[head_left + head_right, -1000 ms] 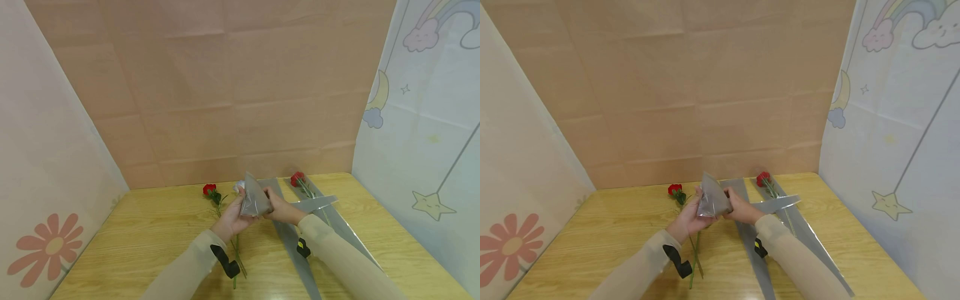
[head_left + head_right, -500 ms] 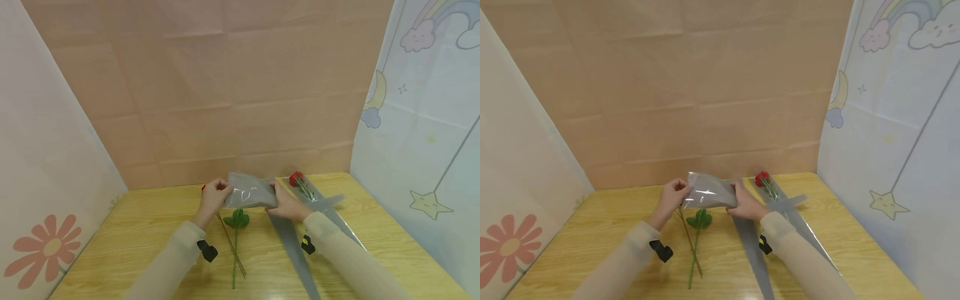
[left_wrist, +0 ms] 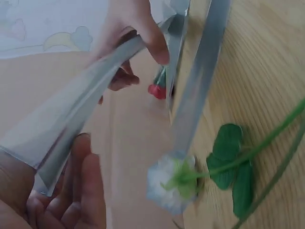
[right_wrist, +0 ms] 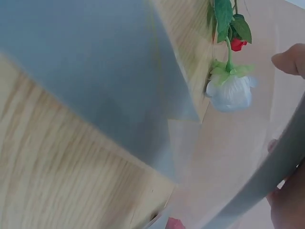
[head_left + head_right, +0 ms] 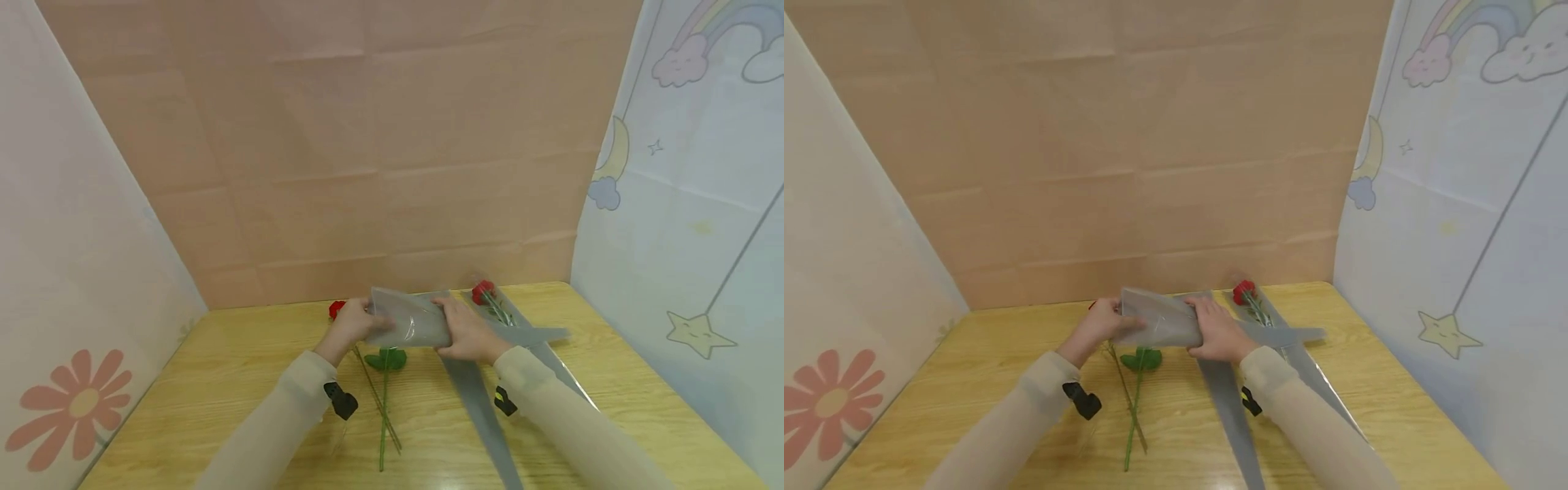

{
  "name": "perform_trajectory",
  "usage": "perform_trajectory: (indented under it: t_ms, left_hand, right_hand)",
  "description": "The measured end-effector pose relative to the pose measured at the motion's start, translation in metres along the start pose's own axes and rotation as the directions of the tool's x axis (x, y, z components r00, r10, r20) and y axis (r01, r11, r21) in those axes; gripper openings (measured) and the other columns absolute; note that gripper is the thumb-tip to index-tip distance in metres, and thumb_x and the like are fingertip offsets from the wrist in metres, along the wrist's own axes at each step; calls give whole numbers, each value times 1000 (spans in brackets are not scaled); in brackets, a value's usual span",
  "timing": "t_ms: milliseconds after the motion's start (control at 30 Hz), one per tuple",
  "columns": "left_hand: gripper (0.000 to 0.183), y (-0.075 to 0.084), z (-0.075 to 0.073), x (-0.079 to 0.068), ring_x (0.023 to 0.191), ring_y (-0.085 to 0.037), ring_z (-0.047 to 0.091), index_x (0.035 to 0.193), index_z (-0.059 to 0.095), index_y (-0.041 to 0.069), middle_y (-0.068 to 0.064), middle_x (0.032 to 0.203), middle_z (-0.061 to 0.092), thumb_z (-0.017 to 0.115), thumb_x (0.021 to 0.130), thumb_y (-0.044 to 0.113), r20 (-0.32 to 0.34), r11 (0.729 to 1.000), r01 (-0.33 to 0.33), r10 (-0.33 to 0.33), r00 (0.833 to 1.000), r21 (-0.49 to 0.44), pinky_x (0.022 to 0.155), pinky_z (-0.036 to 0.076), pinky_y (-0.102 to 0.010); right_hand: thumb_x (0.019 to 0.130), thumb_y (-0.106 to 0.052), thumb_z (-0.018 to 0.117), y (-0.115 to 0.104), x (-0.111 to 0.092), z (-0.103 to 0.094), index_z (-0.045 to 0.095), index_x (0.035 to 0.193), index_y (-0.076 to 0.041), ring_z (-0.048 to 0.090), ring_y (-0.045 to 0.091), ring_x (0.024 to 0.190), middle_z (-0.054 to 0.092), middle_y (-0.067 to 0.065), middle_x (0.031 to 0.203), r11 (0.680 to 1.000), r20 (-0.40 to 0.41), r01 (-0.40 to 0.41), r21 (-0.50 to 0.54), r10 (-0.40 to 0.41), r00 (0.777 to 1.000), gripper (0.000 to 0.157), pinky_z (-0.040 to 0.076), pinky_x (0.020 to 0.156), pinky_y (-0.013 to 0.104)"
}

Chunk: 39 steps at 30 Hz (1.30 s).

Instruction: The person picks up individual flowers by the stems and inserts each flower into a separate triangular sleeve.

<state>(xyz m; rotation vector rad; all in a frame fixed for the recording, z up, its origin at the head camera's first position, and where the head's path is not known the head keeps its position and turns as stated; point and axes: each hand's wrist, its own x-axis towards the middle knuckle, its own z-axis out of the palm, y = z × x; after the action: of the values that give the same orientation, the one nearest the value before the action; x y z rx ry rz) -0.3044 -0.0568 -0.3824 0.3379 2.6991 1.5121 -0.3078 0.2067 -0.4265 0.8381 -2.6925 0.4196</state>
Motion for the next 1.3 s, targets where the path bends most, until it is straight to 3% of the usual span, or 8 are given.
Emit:
perform_trajectory:
  t_ms: [67, 200, 267, 400, 567, 800, 1100, 1300]
  left_hand:
    - [38, -2, 1, 1, 80, -21, 66, 106, 70, 5, -10, 96, 70, 83, 77, 23, -2, 1000, -2, 2, 1000, 11, 70, 56, -35]
    - [22, -3, 1, -1, 71, -19, 63, 90, 71, 6, -8, 84, 69, 83, 77, 19, -90, 989, -33, 46, 995, 142, 59, 52, -29]
    - [20, -3, 1, -2, 70, -20, 63, 90, 71, 4, -9, 83, 69, 81, 78, 16, -102, 990, -26, 41, 994, 139, 57, 52, -29]
    - [22, -3, 2, -1, 75, -21, 65, 99, 69, 2, -12, 92, 67, 78, 82, 13, -48, 1000, 12, -12, 999, -3, 59, 57, -30]
    - [32, -4, 5, 3, 80, -21, 67, 113, 68, 5, -13, 102, 67, 76, 84, 14, 23, 979, 75, -72, 997, -191, 63, 58, -29]
    - [35, -7, 5, 3, 71, -18, 66, 119, 66, 4, -16, 108, 65, 74, 85, 10, 4, 979, 58, -58, 998, -196, 57, 56, -25]
    - [34, -13, 2, 3, 72, -19, 65, 119, 67, 4, -17, 111, 67, 73, 86, 11, 16, 972, 69, -67, 998, -224, 69, 59, -39]
    - [29, -15, 3, 6, 65, -19, 64, 112, 69, 0, -20, 109, 67, 72, 88, 14, 9, 965, 131, -132, 991, -226, 57, 55, -26]
  right_hand:
    - [71, -31, 81, 1, -1, 0, 29, 144, -5, 49, 32, 122, 48, 16, 134, 1000, -11, 7, -15, -8, 1000, 94, 38, 104, 51]
    - [73, -34, 80, 0, -2, -1, 33, 143, -5, 49, 30, 121, 48, 14, 133, 999, -36, 26, -31, -27, 999, 90, 38, 104, 53]
    - [73, -35, 81, 0, -2, -1, 34, 142, -5, 50, 28, 120, 50, 13, 131, 999, -48, 33, -29, -35, 998, 89, 38, 104, 53]
    - [67, -34, 86, -1, -3, 1, 34, 143, -3, 49, 30, 121, 49, 14, 132, 999, -58, 43, -22, -44, 997, 97, 37, 105, 53]
    - [65, -33, 88, -2, -3, 5, 32, 144, 0, 49, 35, 122, 49, 18, 133, 997, -77, 34, -68, -39, 996, 103, 38, 106, 51]
    - [72, -28, 84, -1, -5, 0, 42, 140, -3, 51, 30, 120, 51, 12, 132, 1000, -87, 19, 21, -17, 996, 84, 39, 104, 52]
    - [79, -22, 80, 1, -7, -6, 50, 133, -9, 56, 26, 116, 57, 7, 129, 993, -42, -4, 118, 9, 999, 63, 45, 99, 46]
    - [82, -20, 78, 3, -7, -9, 53, 131, -11, 58, 23, 116, 59, 4, 127, 993, -30, 9, 121, -5, 1000, 56, 47, 98, 43]
